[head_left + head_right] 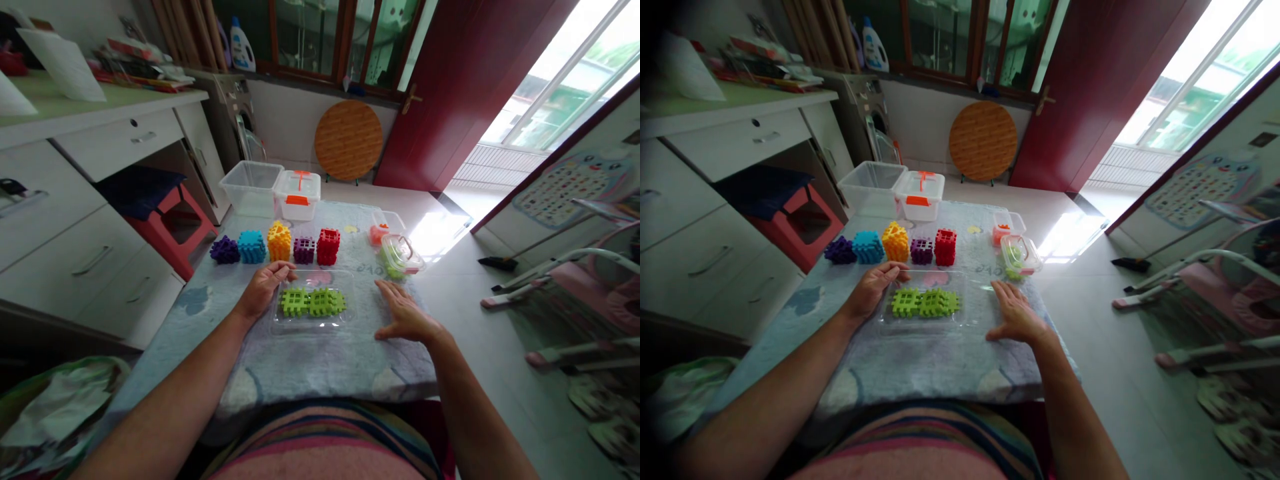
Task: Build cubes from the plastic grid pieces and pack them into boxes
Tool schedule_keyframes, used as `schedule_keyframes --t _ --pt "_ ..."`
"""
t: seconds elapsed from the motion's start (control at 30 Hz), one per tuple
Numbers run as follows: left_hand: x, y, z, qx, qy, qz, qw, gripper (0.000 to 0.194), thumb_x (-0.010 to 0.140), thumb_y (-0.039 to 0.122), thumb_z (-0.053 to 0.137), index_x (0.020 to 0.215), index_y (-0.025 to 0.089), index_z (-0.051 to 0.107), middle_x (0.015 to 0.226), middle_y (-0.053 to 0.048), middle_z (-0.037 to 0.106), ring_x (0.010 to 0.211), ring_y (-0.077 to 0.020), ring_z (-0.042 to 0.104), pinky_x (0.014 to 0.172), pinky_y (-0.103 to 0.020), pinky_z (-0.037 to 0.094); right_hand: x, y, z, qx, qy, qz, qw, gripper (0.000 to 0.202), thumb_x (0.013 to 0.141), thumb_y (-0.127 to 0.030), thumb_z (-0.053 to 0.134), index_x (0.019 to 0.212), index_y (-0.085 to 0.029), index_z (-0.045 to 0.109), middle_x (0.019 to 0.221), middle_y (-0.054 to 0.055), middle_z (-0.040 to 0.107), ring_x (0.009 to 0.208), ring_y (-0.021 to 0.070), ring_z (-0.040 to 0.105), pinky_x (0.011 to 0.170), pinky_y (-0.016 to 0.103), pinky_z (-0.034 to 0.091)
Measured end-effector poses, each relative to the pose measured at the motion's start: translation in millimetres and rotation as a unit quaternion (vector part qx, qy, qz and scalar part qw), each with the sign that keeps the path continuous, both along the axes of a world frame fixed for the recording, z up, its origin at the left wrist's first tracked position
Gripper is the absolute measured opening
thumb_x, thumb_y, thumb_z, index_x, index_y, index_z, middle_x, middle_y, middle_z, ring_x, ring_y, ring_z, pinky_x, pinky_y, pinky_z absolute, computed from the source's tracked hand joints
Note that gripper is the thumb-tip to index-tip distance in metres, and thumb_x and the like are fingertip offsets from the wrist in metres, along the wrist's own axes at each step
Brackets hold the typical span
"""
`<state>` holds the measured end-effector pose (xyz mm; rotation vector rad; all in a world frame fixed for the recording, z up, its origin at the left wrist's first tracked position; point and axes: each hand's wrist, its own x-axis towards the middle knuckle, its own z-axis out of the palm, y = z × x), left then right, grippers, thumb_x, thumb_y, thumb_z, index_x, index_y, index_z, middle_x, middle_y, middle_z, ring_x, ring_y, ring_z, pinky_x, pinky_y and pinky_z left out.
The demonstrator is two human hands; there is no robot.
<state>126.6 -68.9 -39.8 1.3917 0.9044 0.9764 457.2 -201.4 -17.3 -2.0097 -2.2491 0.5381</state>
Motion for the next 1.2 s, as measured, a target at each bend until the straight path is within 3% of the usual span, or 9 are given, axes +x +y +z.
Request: schedule_keyframes --t 0.13,0.33,0.5,0.8,1.0,1.2 --pt "-2.2 -0.1 -1.4 -0.005 -0.009 -0.003 1.0 0.035 0.082 0.049 0.062 0.099 0.018 0.067 0.085 -0.005 0.071 0.082 -0.0207 0.062 0.08 -0.032 0.045 -1.0 4.3 4.9 -0.006 -0.009 -0.002 1.0 0.116 0.056 -0.046 0.084 0.152 -0.016 0.026 0.155 0.021 0.028 0.145 0.0371 0.021 0.115 0.054 0.025" --pt "-4.9 0.7 -3.3 -0.023 -0.013 0.013 1.0 0.038 0.078 0.05 0.066 0.1 0.019 0.067 0.087 -0.006 0.072 0.091 -0.0241 0.064 0.083 -0.034 0.045 -12.7 -8.3 11.4 0.046 -0.004 0.005 0.999 0.066 0.069 -0.027 0.077 0.13 -0.017 0.054 0.139 0.017 0.048 0.131 0.0321 0.044 0.107 0.051 0.039" --pt "-6.4 0.5 -3.2 -0.028 -0.015 0.022 0.999 0.036 0.076 0.048 0.068 0.098 0.02 0.067 0.09 -0.006 0.072 0.096 -0.0249 0.064 0.086 -0.034 0.046 -23.3 -24.7 7.3 0.107 -0.018 0.018 0.994 0.032 0.077 -0.014 0.064 0.108 -0.021 0.063 0.124 0.009 0.06 0.118 0.0269 0.054 0.102 0.047 0.045" --pt "-6.5 1.4 -6.2 -0.02 -0.02 0.017 0.999 0.035 0.076 0.046 0.069 0.098 0.018 0.068 0.087 -0.005 0.072 0.087 -0.0209 0.063 0.085 -0.032 0.044 -24.1 -42.4 -1.6 0.248 -0.013 0.001 0.969 0.021 0.087 -0.008 0.05 0.096 -0.02 0.065 0.108 0.009 0.068 0.103 0.0244 0.06 0.093 0.044 0.05" --pt "-6.6 0.4 -3.6 -0.016 -0.018 0.016 1.0 0.034 0.077 0.045 0.068 0.097 0.018 0.068 0.084 -0.005 0.071 0.083 -0.0198 0.062 0.083 -0.032 0.044 -11.4 -56.9 17.6 0.355 0.018 -0.037 0.934 0.02 0.091 -0.014 0.05 0.095 -0.023 0.067 0.097 0.007 0.069 0.092 0.0226 0.063 0.087 0.041 0.052" --pt "-7.0 0.4 -4.5 -0.005 -0.015 0.01 1.0 0.035 0.078 0.044 0.067 0.099 0.017 0.068 0.086 -0.005 0.07 0.085 -0.0202 0.061 0.085 -0.033 0.042 -5.4 -71.4 59.4 0.413 0.037 -0.067 0.908 0.016 0.091 -0.016 0.053 0.1 -0.023 0.065 0.095 0.008 0.067 0.089 0.0219 0.064 0.083 0.039 0.053"
